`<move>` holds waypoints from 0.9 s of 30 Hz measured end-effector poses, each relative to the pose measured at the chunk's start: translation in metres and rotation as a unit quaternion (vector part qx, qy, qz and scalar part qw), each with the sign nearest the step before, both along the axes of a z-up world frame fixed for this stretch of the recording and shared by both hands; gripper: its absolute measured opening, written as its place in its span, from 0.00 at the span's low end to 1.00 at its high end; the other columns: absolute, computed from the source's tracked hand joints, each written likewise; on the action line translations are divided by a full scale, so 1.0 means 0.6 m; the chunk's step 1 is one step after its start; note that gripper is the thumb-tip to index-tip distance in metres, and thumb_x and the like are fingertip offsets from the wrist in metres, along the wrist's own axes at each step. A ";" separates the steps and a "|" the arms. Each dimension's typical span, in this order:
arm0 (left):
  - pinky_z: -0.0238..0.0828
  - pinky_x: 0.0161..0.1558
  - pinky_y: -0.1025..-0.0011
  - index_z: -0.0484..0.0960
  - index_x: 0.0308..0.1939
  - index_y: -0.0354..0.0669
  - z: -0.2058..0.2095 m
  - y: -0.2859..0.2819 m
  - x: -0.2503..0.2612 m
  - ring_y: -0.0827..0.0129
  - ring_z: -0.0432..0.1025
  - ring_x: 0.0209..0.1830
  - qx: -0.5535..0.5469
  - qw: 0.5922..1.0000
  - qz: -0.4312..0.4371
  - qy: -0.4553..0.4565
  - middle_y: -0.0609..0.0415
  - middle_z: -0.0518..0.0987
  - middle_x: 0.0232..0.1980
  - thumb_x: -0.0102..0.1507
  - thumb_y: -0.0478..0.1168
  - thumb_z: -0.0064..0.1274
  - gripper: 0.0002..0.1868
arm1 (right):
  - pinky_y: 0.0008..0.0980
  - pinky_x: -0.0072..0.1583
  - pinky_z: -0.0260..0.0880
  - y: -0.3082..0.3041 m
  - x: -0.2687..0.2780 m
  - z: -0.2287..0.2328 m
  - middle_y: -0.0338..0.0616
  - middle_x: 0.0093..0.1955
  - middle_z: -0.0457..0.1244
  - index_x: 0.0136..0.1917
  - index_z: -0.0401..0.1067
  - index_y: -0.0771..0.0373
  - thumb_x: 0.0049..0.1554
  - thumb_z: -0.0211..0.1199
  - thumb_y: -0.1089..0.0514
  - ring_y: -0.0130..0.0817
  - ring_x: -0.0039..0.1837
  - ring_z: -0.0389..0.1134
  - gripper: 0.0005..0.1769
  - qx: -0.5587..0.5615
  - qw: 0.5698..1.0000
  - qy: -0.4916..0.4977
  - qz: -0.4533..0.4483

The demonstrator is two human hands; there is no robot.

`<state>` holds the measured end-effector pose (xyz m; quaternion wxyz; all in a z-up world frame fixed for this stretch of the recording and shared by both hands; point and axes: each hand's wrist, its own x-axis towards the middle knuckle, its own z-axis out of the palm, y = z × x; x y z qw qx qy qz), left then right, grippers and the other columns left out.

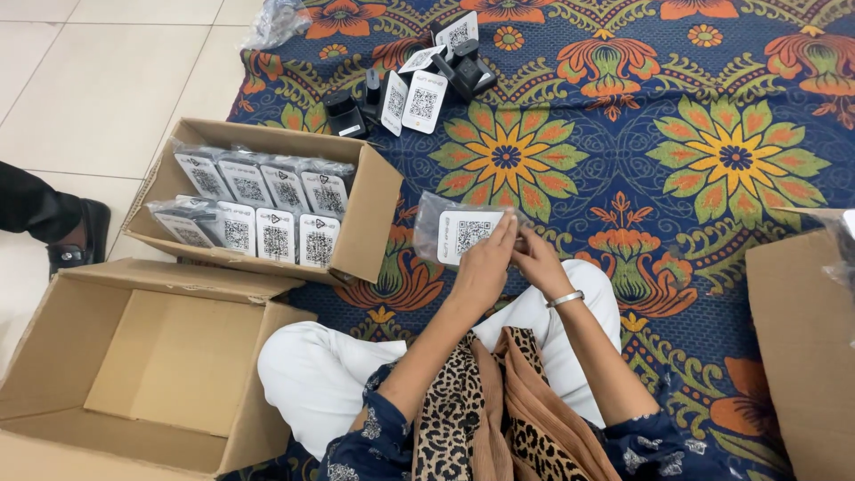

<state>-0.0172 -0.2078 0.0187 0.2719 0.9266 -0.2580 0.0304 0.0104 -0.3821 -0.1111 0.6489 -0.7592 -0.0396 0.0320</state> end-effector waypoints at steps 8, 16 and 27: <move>0.76 0.51 0.54 0.60 0.74 0.32 0.018 -0.023 -0.022 0.38 0.75 0.50 -0.054 0.999 0.000 0.005 0.47 0.56 0.81 0.53 0.20 0.49 0.43 | 0.50 0.47 0.67 0.016 0.049 -0.111 0.70 0.47 0.65 0.62 0.61 0.74 0.63 0.56 0.50 0.63 0.49 0.67 0.25 -0.270 0.960 -0.051 -0.060; 0.74 0.51 0.53 0.61 0.73 0.26 -0.042 -0.011 -0.018 0.41 0.77 0.51 -0.107 0.992 0.046 0.053 0.45 0.54 0.82 0.53 0.19 0.48 0.41 | 0.48 0.49 0.68 0.027 0.133 -0.320 0.64 0.51 0.63 0.63 0.55 0.74 0.57 0.60 0.46 0.50 0.50 0.65 0.34 -0.154 0.987 -0.041 -0.020; 0.70 0.63 0.59 0.64 0.72 0.26 -0.143 0.033 -0.005 0.43 0.71 0.64 -0.136 0.981 0.122 0.071 0.40 0.59 0.79 0.63 0.21 0.43 0.31 | 0.51 0.56 0.70 0.091 0.128 -0.267 0.64 0.54 0.68 0.50 0.74 0.68 0.58 0.58 0.51 0.61 0.55 0.69 0.17 -0.434 0.886 -0.048 0.157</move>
